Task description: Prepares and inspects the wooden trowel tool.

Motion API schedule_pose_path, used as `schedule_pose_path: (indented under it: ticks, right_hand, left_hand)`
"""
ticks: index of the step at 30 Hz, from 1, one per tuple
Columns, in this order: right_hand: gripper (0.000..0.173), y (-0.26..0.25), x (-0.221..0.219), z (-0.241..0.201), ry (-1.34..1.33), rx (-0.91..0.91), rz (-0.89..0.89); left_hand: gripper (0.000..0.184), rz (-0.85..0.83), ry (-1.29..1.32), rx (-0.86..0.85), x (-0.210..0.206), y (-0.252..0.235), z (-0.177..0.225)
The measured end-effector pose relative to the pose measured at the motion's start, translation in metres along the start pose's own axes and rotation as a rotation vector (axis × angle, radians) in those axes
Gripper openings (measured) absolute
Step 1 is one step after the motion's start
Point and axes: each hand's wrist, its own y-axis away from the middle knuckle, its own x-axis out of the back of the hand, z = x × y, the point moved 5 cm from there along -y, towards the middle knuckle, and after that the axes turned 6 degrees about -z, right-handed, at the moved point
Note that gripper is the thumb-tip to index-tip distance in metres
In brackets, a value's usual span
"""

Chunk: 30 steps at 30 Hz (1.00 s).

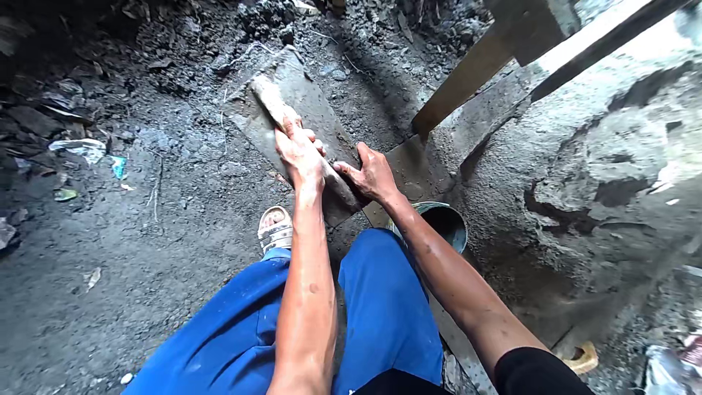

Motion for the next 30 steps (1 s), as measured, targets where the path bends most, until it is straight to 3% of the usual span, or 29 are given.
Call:
schedule_pose_path:
  ticks: [3, 6, 8, 13, 17, 20, 25, 30]
  right_hand:
    - [0.060, -0.012, 0.006, -0.009, 0.025, 0.000, 0.049]
    - [0.046, -0.017, 0.011, 0.000, -0.127, 0.042, 0.161]
    - [0.043, -0.011, 0.010, 0.011, -0.204, 0.069, 0.130]
    - [0.047, 0.012, -0.005, 0.020, -0.144, 0.207, -0.006]
    - [0.041, -0.001, -0.007, 0.016, -0.056, 0.300, 0.089]
    - [0.035, -0.015, -0.003, 0.017, -0.049, 0.270, 0.161]
    - [0.050, 0.001, -0.012, 0.012, -0.115, 0.170, 0.037]
    - [0.062, -0.013, -0.018, 0.007, 0.005, 0.153, 0.096]
  left_hand:
    - [0.042, -0.007, -0.078, -0.022, -0.005, 0.009, -0.004]
    - [0.041, 0.003, -0.114, -0.017, -0.004, 0.008, 0.000]
    - [0.042, 0.011, -0.122, -0.019, 0.001, 0.003, 0.001]
    - [0.040, 0.022, -0.141, 0.036, 0.010, -0.005, 0.002]
    - [0.040, -0.005, -0.172, 0.051, 0.010, -0.006, -0.007]
    - [0.040, -0.026, -0.210, 0.029, 0.013, -0.006, -0.009]
    - [0.039, -0.038, -0.298, -0.010, 0.013, -0.010, 0.000]
    - [0.044, -0.135, -0.430, -0.042, 0.005, -0.003, -0.003]
